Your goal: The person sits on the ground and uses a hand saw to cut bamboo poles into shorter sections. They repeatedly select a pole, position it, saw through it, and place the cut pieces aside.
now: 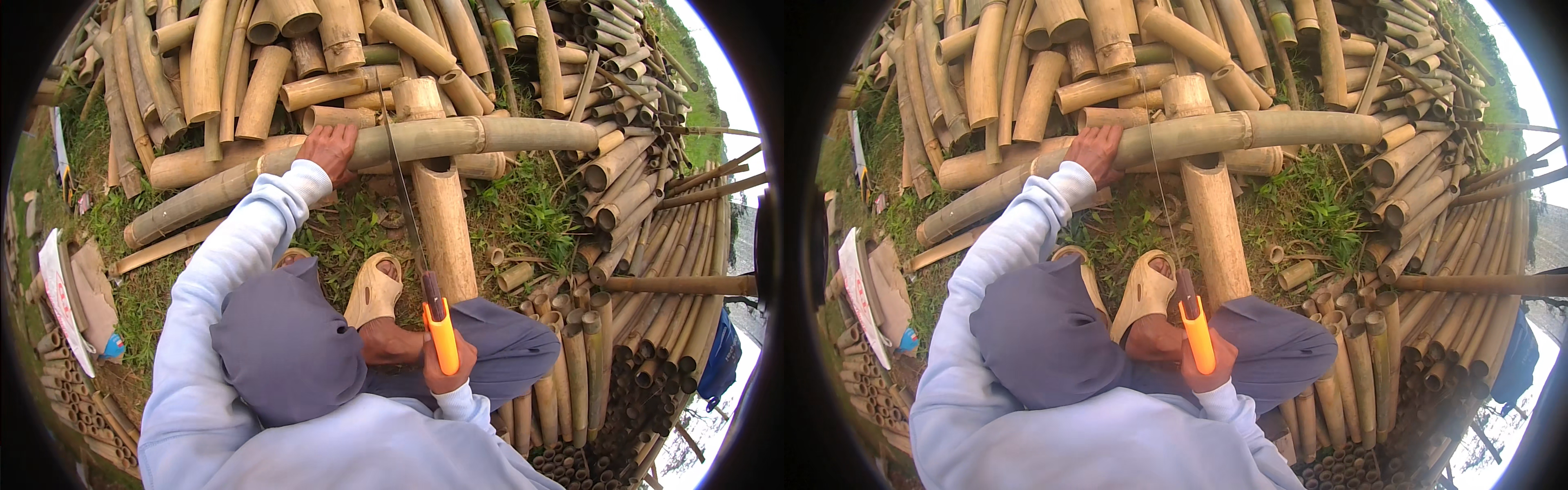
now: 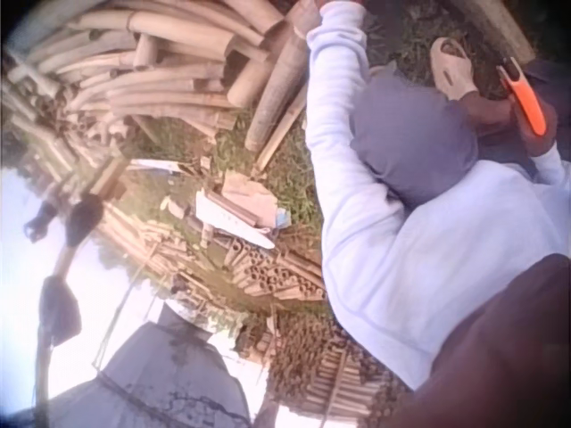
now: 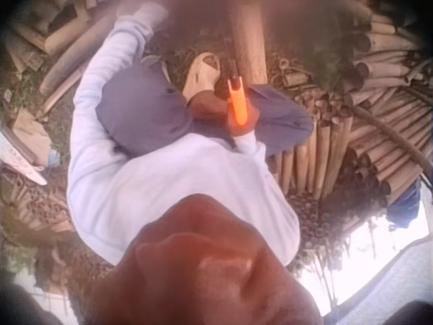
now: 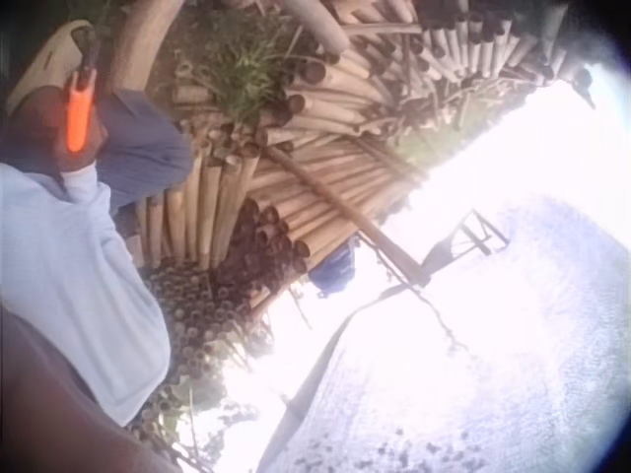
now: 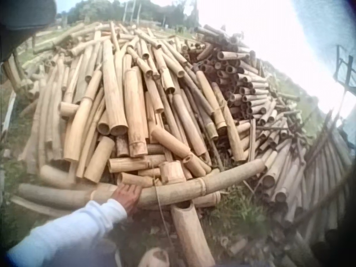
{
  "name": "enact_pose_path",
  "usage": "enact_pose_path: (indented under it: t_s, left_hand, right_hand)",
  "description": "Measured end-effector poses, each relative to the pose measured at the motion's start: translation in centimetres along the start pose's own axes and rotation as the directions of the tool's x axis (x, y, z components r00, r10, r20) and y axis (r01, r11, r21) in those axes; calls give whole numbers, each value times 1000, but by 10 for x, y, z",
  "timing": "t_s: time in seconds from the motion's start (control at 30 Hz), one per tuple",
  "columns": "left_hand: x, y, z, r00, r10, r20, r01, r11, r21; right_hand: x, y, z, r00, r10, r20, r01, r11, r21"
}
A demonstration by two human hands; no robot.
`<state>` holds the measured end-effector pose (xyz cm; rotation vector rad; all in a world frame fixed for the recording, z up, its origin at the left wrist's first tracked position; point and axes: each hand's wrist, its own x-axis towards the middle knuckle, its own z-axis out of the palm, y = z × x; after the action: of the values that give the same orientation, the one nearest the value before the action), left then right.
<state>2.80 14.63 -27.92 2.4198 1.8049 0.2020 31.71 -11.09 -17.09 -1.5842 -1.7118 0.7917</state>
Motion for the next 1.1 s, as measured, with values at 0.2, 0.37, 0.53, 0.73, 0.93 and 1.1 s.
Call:
enact_pose_path:
  t_s: [0.2, 0.37, 0.53, 0.73, 0.93, 1.1]
  left_hand:
    - [11, -5, -17, 993, 41, 108, -34, 997, -67]
    - [-1, 15, -34, 974, 110, 197, -79, 984, -157]
    - [14, 3, -18, 987, 40, 156, -16, 988, -152]
    - [25, 3, -17, 973, 0, 232, 29, 992, -120]
    - [22, 0, -22, 969, -24, 246, 54, 992, -117]
    - [28, -2, -23, 971, -20, 238, 47, 993, -110]
  right_hand:
    - [95, -11, 49, 993, 109, 55, -120, 960, 254]
    - [53, -18, 32, 998, 70, 1, -68, 975, 211]
    - [85, -5, 40, 998, 48, 47, -55, 984, 171]
    - [97, -12, 41, 996, 82, 40, -90, 961, 260]
    - [-6, -27, -21, 995, 81, 61, -85, 994, 71]
    - [-1, -17, -21, 997, 57, 52, -60, 996, 67]
